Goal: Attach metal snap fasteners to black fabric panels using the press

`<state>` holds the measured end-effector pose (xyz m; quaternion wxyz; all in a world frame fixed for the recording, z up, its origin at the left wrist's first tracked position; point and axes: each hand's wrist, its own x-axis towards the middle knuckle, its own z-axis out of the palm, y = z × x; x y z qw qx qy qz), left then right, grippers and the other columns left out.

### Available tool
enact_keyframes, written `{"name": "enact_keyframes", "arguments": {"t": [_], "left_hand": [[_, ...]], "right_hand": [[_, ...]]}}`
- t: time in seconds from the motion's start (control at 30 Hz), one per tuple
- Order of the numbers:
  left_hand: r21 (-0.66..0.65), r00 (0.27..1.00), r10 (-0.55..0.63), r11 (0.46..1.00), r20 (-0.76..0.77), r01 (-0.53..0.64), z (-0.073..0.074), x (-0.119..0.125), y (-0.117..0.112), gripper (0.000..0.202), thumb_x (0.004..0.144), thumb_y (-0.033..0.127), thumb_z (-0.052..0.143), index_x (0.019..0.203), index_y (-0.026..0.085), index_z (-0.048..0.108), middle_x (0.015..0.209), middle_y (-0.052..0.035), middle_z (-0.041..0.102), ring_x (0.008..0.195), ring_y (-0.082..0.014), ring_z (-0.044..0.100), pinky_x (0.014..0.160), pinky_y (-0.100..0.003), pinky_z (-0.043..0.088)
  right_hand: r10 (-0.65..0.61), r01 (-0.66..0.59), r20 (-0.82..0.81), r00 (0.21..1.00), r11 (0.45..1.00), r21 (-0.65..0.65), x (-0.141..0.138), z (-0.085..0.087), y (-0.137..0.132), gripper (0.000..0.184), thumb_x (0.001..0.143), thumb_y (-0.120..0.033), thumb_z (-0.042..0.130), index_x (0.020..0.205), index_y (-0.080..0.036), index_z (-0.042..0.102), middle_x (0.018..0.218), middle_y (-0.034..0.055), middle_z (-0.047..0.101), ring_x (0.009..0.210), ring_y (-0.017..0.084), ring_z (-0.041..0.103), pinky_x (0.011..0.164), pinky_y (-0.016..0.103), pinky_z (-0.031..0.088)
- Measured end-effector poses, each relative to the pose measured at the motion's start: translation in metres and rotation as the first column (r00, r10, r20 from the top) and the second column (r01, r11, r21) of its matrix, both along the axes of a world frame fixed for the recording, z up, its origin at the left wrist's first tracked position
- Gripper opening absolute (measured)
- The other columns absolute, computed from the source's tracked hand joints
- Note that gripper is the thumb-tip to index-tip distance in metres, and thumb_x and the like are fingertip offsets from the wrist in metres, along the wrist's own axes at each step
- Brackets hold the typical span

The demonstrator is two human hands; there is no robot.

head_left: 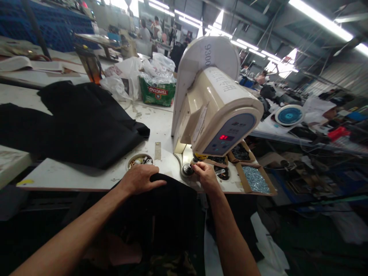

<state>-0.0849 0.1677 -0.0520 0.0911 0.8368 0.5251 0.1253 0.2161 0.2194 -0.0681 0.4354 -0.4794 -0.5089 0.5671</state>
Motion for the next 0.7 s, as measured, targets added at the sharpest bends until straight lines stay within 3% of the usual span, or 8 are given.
{"name": "enact_keyframes", "arguments": {"t": [0.2,0.53,0.7], "left_hand": [[0.011,1.0,-0.005,1.0,-0.001,0.005,-0.0011,-0.0001,-0.0002,0.054,0.093,0.072,0.05,0.077,0.021,0.058,0.082,-0.0057,0.072,0.08,-0.0232,0.068,0.068,-0.033,0.036],[0.02,1.0,-0.007,1.0,0.006,0.007,-0.0031,-0.0012,0.001,0.053,0.093,0.071,0.05,0.076,0.021,0.058,0.081,-0.0051,0.071,0.078,-0.022,0.067,0.068,-0.032,0.036],[0.029,1.0,-0.009,1.0,0.01,0.009,-0.0025,-0.0008,0.0006,0.053,0.093,0.07,0.051,0.076,0.021,0.058,0.081,-0.005,0.071,0.078,-0.0225,0.067,0.068,-0.032,0.036]], "right_hand": [[0.012,-0.014,-0.029,1.0,0.998,-0.063,-0.0012,0.0022,0.0012,0.035,0.072,-0.047,0.084,0.087,-0.016,0.077,0.078,0.0026,0.074,0.066,0.016,0.061,0.061,0.027,0.046],[0.028,-0.039,-0.096,0.995,0.993,-0.11,-0.0007,0.0041,-0.0004,0.037,0.072,-0.043,0.089,0.093,-0.015,0.079,0.082,0.0043,0.075,0.069,0.016,0.064,0.064,0.027,0.048],[0.02,-0.035,-0.22,0.975,0.997,-0.068,-0.0017,0.0019,-0.0057,0.036,0.067,-0.032,0.093,0.098,-0.021,0.078,0.082,0.0005,0.072,0.072,0.014,0.063,0.069,0.026,0.051]]}}
